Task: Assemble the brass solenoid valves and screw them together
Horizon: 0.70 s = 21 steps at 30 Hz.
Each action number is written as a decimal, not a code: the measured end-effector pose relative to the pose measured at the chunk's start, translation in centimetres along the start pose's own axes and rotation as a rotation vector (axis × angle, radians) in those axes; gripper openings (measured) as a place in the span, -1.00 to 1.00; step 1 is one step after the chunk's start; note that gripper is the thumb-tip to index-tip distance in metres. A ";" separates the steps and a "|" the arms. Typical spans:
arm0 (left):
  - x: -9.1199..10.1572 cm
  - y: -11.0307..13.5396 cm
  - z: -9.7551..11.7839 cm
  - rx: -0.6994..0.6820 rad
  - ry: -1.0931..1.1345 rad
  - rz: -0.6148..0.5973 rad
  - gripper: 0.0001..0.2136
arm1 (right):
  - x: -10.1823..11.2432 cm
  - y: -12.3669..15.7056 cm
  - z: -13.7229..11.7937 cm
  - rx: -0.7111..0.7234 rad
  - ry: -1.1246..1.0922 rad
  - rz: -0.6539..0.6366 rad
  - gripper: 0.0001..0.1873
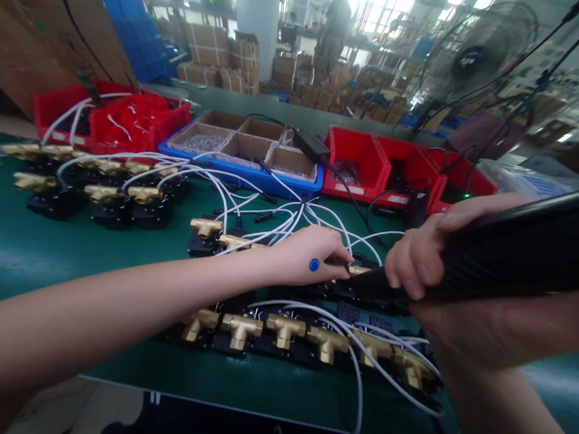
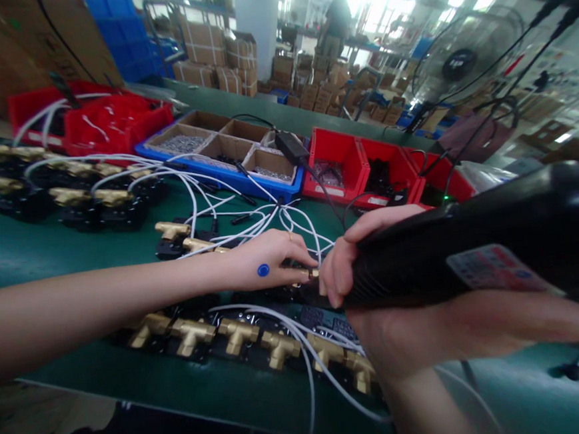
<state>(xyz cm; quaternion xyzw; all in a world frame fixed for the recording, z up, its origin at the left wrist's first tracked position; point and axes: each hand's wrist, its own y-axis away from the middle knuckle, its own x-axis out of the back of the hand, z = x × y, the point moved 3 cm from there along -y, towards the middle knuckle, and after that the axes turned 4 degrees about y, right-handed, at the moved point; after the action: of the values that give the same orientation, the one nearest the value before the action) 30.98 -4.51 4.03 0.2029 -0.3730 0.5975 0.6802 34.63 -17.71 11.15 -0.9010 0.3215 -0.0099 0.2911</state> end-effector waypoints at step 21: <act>0.4 1.9 -0.3 0.001 -0.004 -0.042 -0.78 | -0.4 -0.1 1.2 0.049 0.046 -0.135 -0.32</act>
<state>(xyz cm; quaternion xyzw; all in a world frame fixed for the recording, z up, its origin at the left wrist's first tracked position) 29.24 -3.67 3.84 0.2123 -0.3699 0.5828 0.6917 34.64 -16.83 10.26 -0.9127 0.2662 -0.0579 0.3045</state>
